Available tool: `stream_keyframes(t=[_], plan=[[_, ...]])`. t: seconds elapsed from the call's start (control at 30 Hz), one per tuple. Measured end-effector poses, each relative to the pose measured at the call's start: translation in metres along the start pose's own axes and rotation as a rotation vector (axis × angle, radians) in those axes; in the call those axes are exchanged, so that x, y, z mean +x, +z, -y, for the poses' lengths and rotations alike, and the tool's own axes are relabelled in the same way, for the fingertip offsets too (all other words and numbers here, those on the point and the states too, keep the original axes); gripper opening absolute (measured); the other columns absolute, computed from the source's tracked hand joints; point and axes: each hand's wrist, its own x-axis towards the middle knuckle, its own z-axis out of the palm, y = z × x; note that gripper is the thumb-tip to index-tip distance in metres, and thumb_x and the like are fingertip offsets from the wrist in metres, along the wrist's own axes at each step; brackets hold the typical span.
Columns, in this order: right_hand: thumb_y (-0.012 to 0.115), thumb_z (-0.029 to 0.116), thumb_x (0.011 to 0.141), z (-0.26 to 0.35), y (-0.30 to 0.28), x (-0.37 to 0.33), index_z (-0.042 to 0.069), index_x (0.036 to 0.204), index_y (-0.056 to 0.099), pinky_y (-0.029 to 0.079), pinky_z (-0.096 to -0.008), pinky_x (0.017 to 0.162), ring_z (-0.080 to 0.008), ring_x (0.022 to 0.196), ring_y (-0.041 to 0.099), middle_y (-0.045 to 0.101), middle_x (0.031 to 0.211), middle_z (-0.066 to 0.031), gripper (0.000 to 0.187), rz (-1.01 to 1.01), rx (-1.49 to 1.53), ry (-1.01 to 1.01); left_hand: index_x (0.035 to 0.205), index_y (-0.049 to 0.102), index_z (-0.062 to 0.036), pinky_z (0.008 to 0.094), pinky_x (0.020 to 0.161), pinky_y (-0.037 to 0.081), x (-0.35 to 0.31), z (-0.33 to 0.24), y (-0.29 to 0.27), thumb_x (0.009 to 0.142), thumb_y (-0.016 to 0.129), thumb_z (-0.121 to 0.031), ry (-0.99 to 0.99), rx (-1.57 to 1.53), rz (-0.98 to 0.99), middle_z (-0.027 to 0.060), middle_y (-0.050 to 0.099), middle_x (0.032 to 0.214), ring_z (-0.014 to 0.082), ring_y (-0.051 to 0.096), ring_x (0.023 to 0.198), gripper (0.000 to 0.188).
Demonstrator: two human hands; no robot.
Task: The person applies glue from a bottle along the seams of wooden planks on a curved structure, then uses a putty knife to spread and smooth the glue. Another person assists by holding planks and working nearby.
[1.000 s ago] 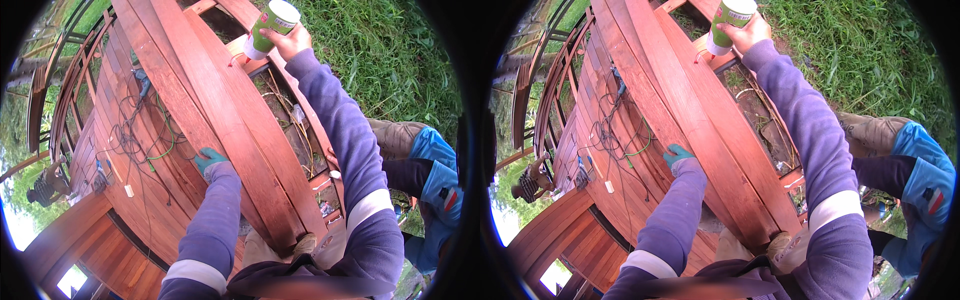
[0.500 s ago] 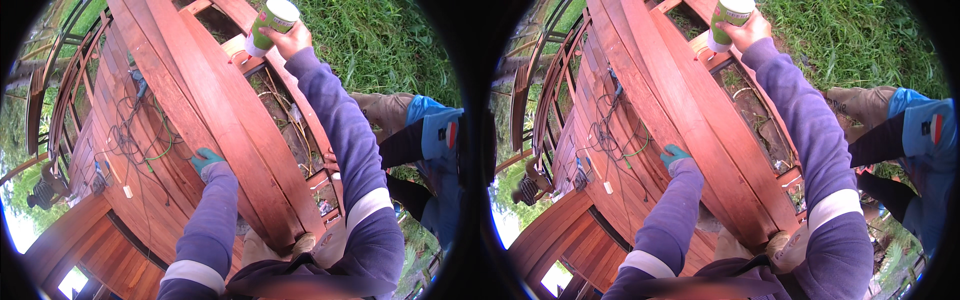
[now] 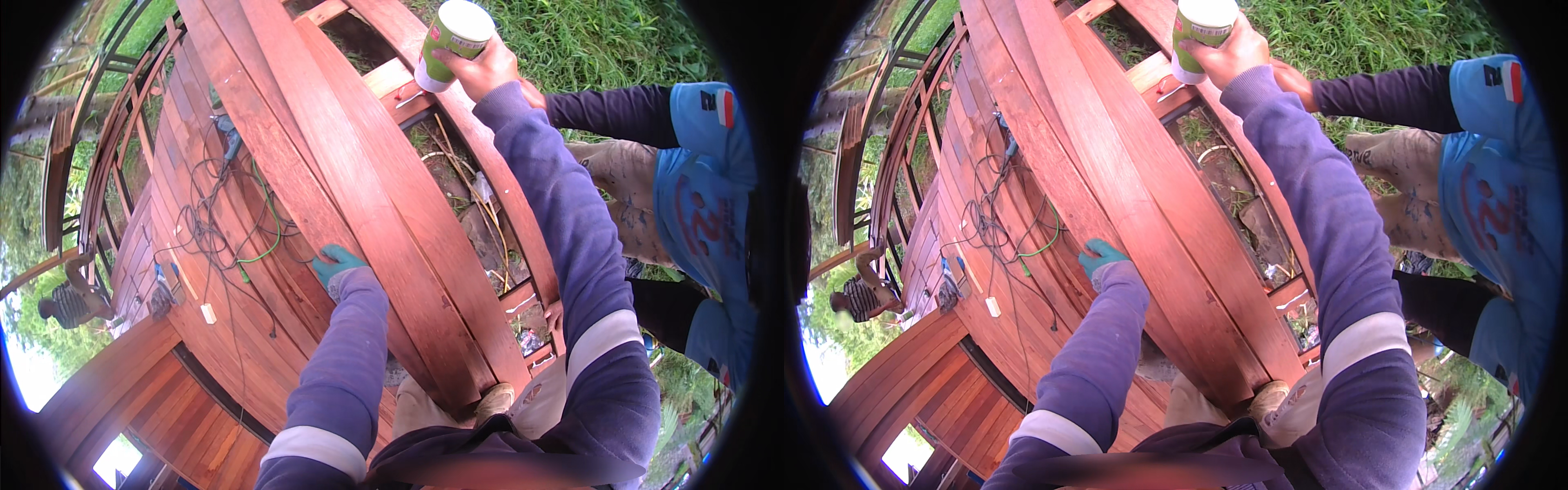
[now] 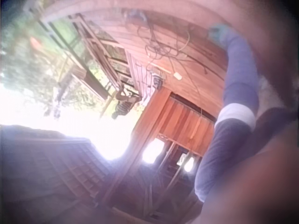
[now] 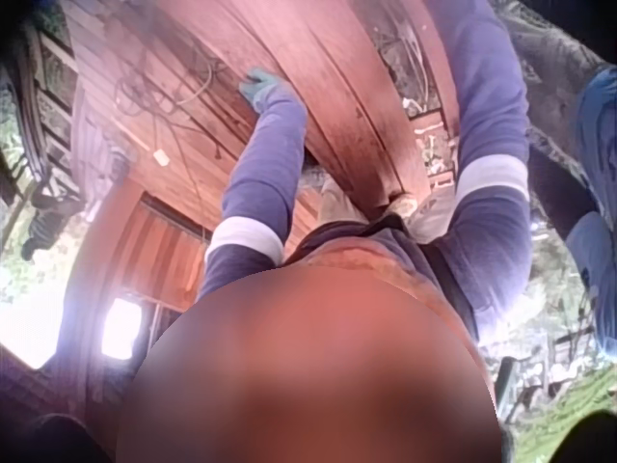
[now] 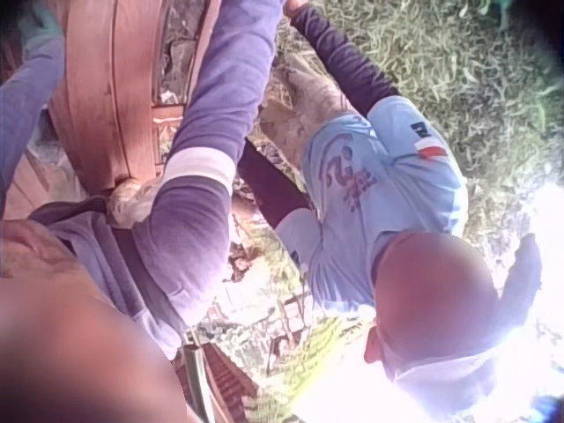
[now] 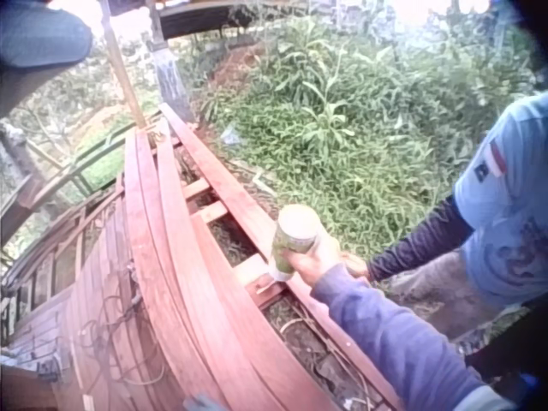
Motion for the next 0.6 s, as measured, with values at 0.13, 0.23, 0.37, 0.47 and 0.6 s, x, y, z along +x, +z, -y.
stream_keyframes(t=[0.13,0.23,0.37,0.47,0.6], plan=[[0.090,0.030,0.075,0.005,-0.001,-0.003,0.001,0.127,0.062,0.057,-0.0379,0.095,-0.0246,0.109,0.071,0.073,0.117,-0.0154,0.065,-0.003,-0.046,0.017,0.123,0.060,0.0066,0.0510,0.089,0.053,0.005,0.007,0.006,0.103,0.044,-0.042,0.080,-0.015,-0.035,0.0313,0.065,0.118,0.0455,0.065,0.107,0.055],[0.090,0.030,0.075,0.009,-0.001,-0.007,0.002,0.127,0.063,0.057,-0.0375,0.095,-0.0238,0.108,0.072,0.073,0.116,-0.0150,0.065,0.021,-0.073,-0.039,0.110,0.062,0.0076,0.0542,0.080,0.052,0.009,0.012,0.012,0.102,0.046,-0.042,0.119,-0.024,-0.121,0.0345,0.067,0.103,0.0501,0.065,0.094,0.053],[0.090,0.026,0.076,0.010,0.003,-0.008,-0.001,0.125,0.062,0.057,-0.0378,0.094,-0.0243,0.107,0.072,0.074,0.115,-0.0155,0.062,-0.068,0.046,-0.036,0.109,0.062,0.0074,0.0540,0.078,0.051,0.011,0.016,0.014,0.102,0.046,-0.041,0.121,-0.069,-0.106,0.0348,0.067,0.100,0.0501,0.065,0.092,0.052],[0.088,0.014,0.080,0.003,0.015,-0.002,-0.004,0.117,0.061,0.059,-0.0359,0.086,-0.0224,0.096,0.071,0.072,0.111,-0.0149,0.049,-0.233,0.387,0.040,0.109,0.062,0.0071,0.0538,0.078,0.051,0.007,0.020,0.009,0.102,0.047,-0.040,0.113,-0.064,-0.097,0.0345,0.067,0.098,0.0501,0.065,0.091,0.050],[0.090,0.014,0.076,-0.009,0.030,0.008,-0.004,0.116,0.062,0.059,-0.0351,0.085,-0.0215,0.095,0.072,0.073,0.108,-0.0146,0.051,-0.262,0.485,0.155,0.109,0.062,0.0065,0.0538,0.077,0.050,0.005,0.019,0.005,0.102,0.047,-0.040,0.141,-0.045,-0.114,0.0338,0.067,0.097,0.0501,0.065,0.089,0.049]])
